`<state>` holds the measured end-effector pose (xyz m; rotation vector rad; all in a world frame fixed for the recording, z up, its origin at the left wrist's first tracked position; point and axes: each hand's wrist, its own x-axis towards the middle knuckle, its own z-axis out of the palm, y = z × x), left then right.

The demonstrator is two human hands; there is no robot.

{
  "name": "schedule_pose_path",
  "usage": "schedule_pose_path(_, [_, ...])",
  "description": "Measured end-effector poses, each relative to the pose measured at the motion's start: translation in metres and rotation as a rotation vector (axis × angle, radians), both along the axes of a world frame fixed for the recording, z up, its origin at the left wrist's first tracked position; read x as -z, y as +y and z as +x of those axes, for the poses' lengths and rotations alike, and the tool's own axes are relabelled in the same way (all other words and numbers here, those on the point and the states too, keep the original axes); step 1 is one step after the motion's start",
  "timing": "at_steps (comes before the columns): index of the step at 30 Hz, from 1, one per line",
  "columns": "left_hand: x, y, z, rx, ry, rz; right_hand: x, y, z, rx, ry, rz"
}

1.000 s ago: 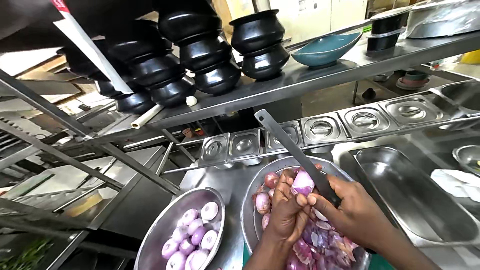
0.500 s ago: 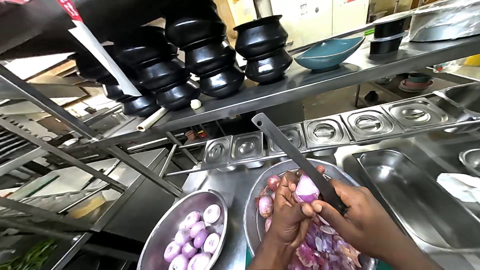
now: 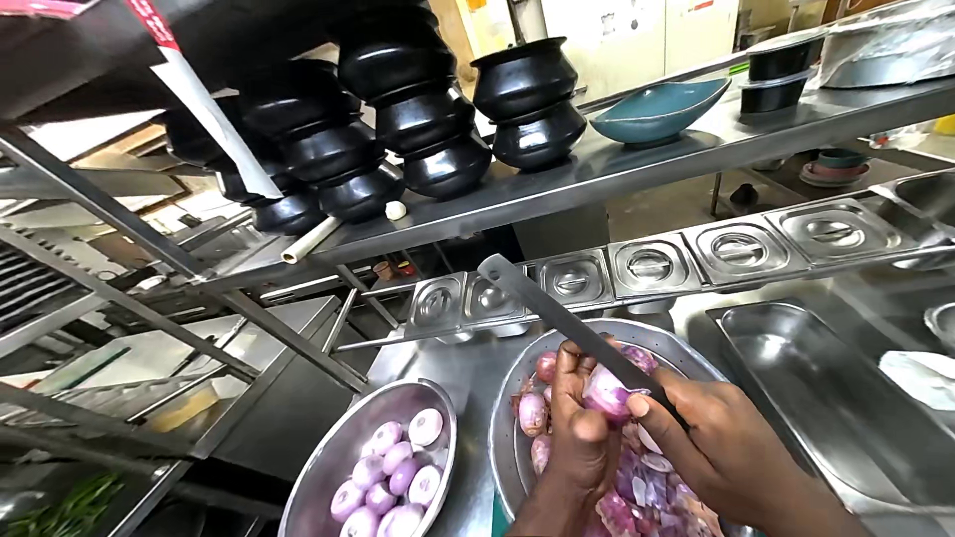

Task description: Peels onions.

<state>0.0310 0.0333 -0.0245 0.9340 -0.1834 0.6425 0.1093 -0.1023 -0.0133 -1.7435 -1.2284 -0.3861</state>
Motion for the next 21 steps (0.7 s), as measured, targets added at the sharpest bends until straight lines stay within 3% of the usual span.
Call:
schedule_pose_path(2, [-0.001, -0.005, 0.001, -0.080, 0.036, -0.002, 0.002, 0.004, -0.001, 0.075, -0.033, 0.018])
schedule_pose_path(5, [-0.001, -0.013, 0.009, -0.237, 0.089, -0.114, 0.007, 0.009, -0.016, 0.205, -0.262, 0.024])
schedule_pose_path(9, [-0.016, -0.013, 0.020, -0.354, 0.373, -0.449, 0.017, 0.008, -0.047, 0.041, -0.430, -0.101])
schedule_pose_path(11, [-0.017, -0.010, 0.018, -0.295, 0.389, -0.519, 0.019, 0.010, -0.041, 0.044, -0.298, -0.123])
schedule_pose_path(15, [0.006, -0.003, 0.008, -0.296, 0.200, -0.159, 0.007, 0.008, -0.006, 0.083, 0.054, -0.163])
schedule_pose_path(21, [0.008, 0.011, 0.005, -0.361, -0.134, 0.212, -0.002, 0.001, 0.000, -0.013, 0.097, -0.167])
